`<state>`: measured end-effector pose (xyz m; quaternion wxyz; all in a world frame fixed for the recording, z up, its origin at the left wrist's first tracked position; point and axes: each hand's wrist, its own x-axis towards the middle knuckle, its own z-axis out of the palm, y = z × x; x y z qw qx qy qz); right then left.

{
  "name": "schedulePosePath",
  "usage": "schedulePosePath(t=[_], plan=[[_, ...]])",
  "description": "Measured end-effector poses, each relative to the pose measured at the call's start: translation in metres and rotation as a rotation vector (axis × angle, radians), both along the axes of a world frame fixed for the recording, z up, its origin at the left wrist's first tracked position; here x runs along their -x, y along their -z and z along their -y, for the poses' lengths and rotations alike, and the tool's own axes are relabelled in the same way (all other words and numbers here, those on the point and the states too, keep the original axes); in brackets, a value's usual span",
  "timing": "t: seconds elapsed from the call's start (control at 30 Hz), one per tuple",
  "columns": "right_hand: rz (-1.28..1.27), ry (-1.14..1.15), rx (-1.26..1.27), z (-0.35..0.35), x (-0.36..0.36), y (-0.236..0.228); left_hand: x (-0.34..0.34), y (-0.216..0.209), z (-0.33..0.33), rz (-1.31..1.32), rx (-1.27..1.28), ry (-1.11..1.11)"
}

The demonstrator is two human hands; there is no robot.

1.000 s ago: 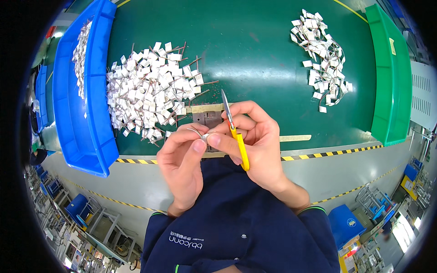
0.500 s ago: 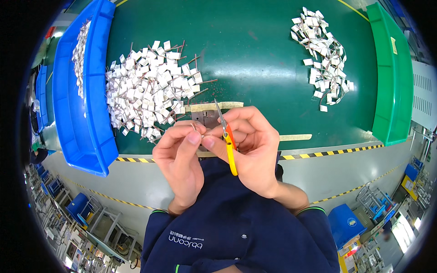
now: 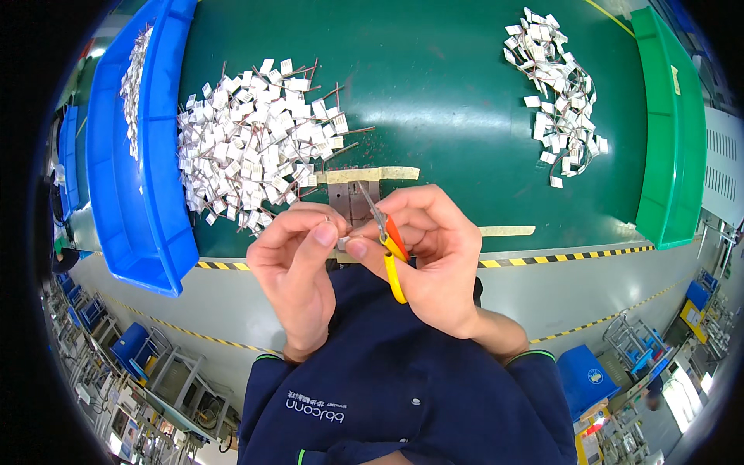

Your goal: The person removes eyeglasses and sets them aside, then repeatedly picks up small electronic components, trims their wire leads using scissors, and places the cut components into a pile.

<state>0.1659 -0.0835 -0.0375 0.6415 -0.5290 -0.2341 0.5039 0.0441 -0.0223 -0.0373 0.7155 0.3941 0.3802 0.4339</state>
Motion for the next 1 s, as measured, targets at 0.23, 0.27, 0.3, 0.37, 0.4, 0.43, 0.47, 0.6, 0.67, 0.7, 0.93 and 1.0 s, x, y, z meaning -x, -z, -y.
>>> schedulePosePath(t=[0.23, 0.27, 0.3, 0.37, 0.4, 0.43, 0.47, 0.6, 0.67, 0.7, 0.93, 1.0], plan=[[0.005, -0.047, -0.016, -0.005, -0.008, 0.004, 0.003, 0.002, -0.001, 0.042, 0.057, 0.010], [0.008, -0.122, -0.010, -0.006, -0.014, 0.000, 0.003, 0.003, -0.001, 0.042, 0.043, 0.012], [0.011, -0.196, -0.005, -0.008, -0.020, -0.003, 0.003, 0.003, -0.002, 0.044, 0.029, 0.013], [-0.030, -0.276, -0.024, -0.014, -0.033, -0.010, 0.003, 0.002, -0.002, 0.039, 0.023, 0.010], [-0.071, -0.353, -0.045, -0.017, -0.039, -0.013, 0.002, 0.002, -0.002, 0.033, 0.014, 0.010], [-0.070, -0.353, -0.042, -0.019, -0.045, -0.014, 0.002, 0.002, -0.002, 0.035, 0.017, 0.010], [-0.041, -0.429, 0.005, -0.020, -0.050, -0.014, 0.004, 0.002, -0.002, 0.034, 0.034, 0.034], [-0.085, -0.555, 0.171, -0.028, -0.071, -0.020, 0.007, -0.002, -0.003, 0.011, 0.115, 0.093], [-0.143, -0.602, 0.166, -0.031, -0.077, -0.019, 0.008, -0.001, -0.003, 0.025, 0.123, 0.102], [-0.142, -0.603, 0.168, -0.031, -0.078, -0.019, 0.008, 0.000, -0.003, 0.040, 0.130, 0.114], [-0.172, -0.652, 0.237, -0.034, -0.078, -0.022, 0.007, 0.002, -0.001, 0.062, 0.147, 0.124], [-0.166, -0.703, 0.187, -0.034, -0.077, -0.022, 0.006, 0.003, 0.000, 0.081, 0.164, 0.119]])
